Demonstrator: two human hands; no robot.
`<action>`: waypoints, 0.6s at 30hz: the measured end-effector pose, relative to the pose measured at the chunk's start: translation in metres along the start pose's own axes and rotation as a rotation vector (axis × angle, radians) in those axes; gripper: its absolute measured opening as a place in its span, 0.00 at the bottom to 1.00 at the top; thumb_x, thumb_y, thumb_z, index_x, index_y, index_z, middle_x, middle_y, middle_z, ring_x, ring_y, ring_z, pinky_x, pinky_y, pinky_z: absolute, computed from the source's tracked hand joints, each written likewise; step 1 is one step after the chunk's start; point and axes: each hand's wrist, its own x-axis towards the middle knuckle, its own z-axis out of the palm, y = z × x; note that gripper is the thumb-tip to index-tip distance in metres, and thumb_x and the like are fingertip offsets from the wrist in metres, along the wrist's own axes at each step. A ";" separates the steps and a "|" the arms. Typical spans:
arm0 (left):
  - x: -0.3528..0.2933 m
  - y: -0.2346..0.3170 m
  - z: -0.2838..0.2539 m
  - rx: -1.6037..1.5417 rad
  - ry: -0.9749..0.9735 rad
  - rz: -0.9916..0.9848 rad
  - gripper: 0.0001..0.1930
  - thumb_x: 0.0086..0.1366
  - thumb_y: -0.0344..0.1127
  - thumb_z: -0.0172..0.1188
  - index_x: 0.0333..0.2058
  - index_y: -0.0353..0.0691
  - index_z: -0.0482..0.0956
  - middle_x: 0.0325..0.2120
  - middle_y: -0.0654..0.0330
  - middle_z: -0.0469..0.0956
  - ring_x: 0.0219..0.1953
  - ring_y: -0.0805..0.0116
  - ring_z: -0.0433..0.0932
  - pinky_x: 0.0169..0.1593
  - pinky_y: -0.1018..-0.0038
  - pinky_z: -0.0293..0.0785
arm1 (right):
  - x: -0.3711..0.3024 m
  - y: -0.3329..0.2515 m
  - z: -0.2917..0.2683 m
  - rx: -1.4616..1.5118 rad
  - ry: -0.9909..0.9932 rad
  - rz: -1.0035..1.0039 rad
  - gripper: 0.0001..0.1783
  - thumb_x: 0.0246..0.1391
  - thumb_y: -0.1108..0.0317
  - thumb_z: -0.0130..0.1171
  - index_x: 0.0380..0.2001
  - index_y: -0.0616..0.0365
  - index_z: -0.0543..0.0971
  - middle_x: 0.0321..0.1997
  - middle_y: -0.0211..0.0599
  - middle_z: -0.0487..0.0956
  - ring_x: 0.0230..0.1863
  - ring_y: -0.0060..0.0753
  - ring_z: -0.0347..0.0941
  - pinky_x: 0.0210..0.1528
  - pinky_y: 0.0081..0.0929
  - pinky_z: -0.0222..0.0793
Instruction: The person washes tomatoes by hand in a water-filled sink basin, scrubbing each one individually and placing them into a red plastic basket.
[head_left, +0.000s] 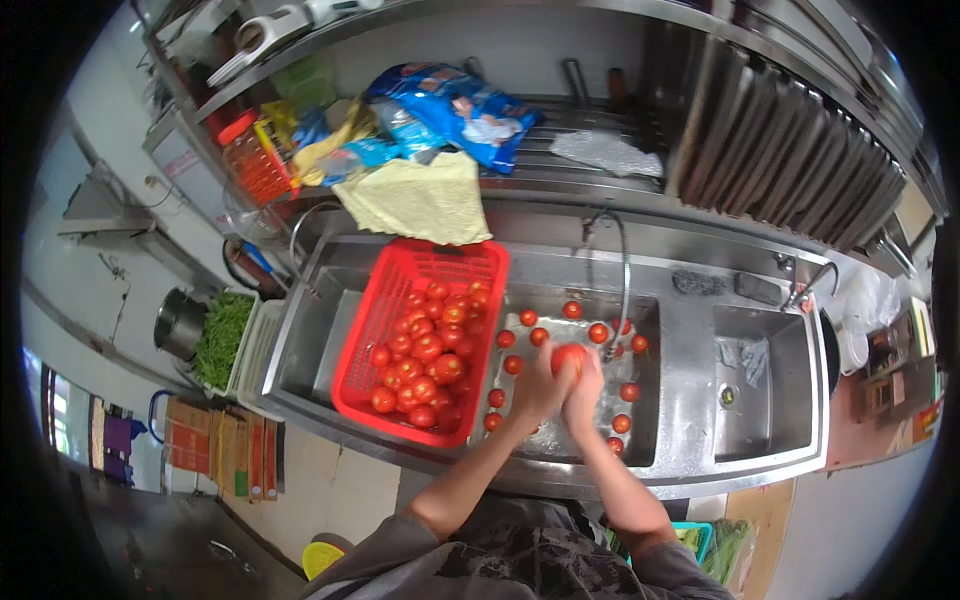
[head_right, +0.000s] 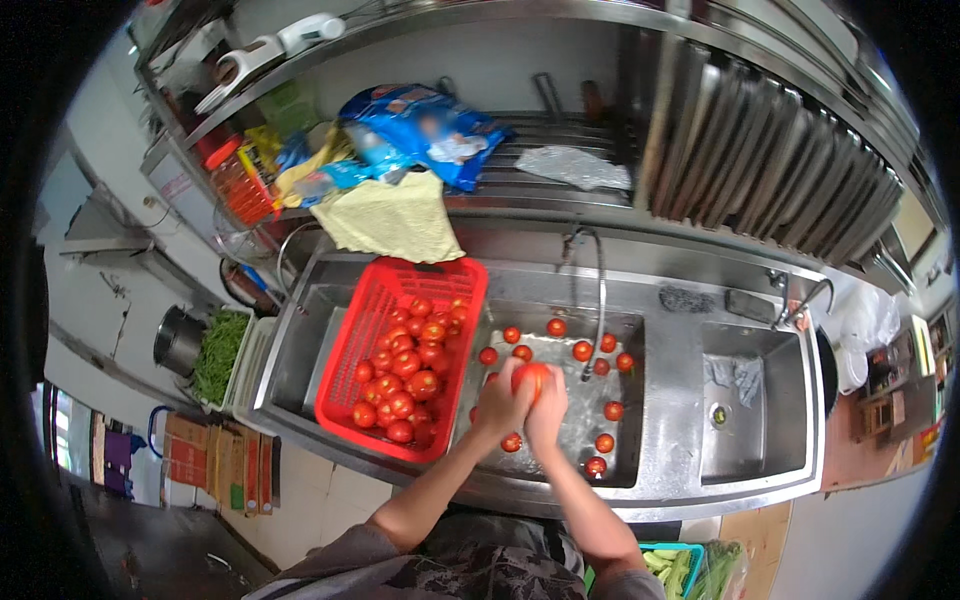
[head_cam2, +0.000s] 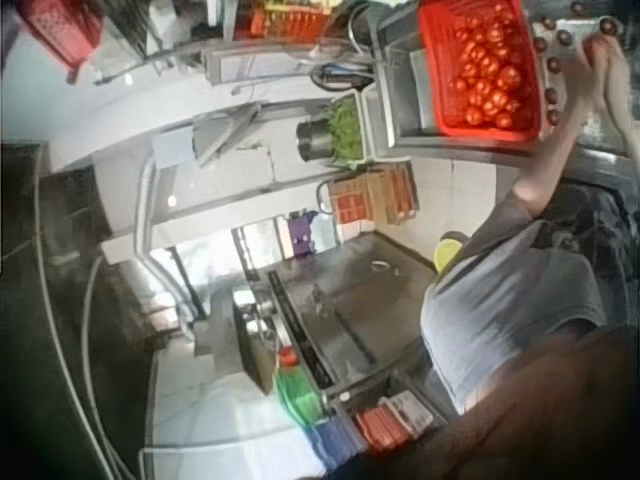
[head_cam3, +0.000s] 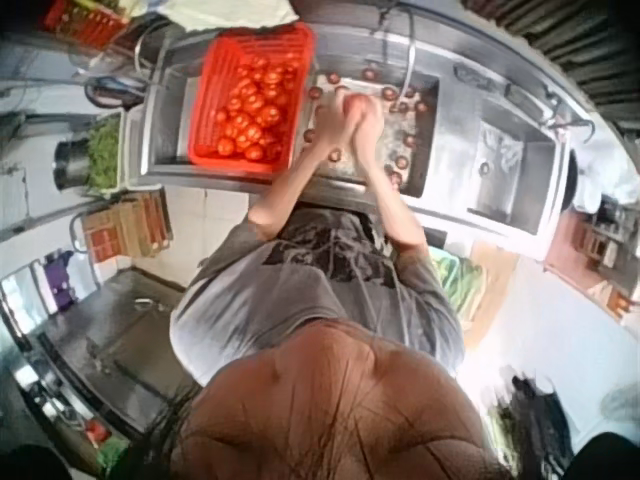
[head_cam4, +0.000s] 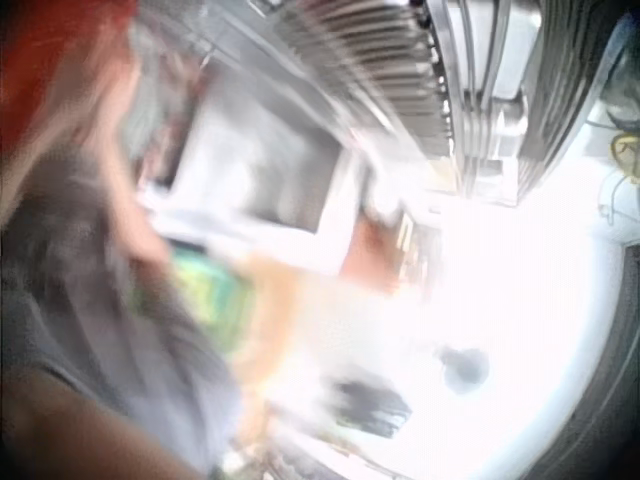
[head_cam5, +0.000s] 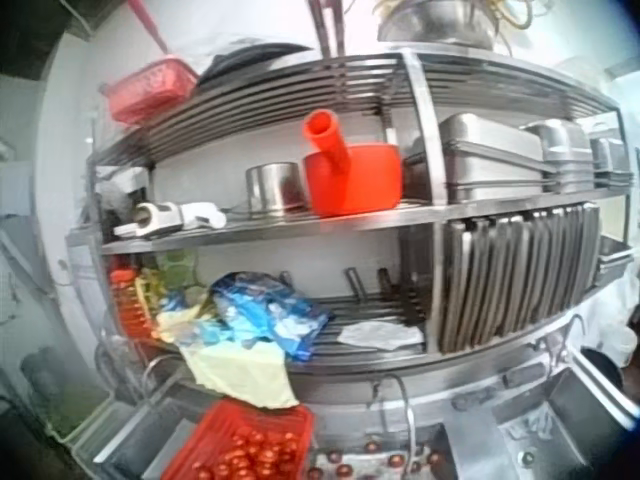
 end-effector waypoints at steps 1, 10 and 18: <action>0.018 -0.024 -0.009 0.028 -0.049 -0.214 0.23 0.64 0.53 0.47 0.45 0.38 0.69 0.29 0.41 0.79 0.35 0.36 0.78 0.39 0.49 0.72 | 0.007 0.004 0.007 -0.192 -0.180 0.276 0.20 0.64 0.58 0.40 0.39 0.64 0.74 0.35 0.53 0.78 0.39 0.53 0.75 0.41 0.39 0.68; -0.016 -0.122 -0.118 -0.073 0.016 -0.286 0.23 0.69 0.53 0.45 0.46 0.37 0.70 0.34 0.40 0.78 0.41 0.39 0.77 0.42 0.55 0.73 | -0.017 -0.033 0.105 -0.332 -0.812 0.529 0.28 0.67 0.50 0.29 0.53 0.61 0.67 0.26 0.50 0.77 0.30 0.41 0.76 0.38 0.38 0.67; -0.024 -0.234 -0.211 -0.131 0.126 -0.182 0.22 0.68 0.50 0.53 0.47 0.34 0.74 0.39 0.47 0.79 0.38 0.55 0.81 0.41 0.66 0.75 | -0.058 0.014 0.218 -0.058 -0.838 0.624 0.27 0.63 0.50 0.52 0.55 0.58 0.65 0.21 0.30 0.73 0.20 0.20 0.71 0.23 0.19 0.66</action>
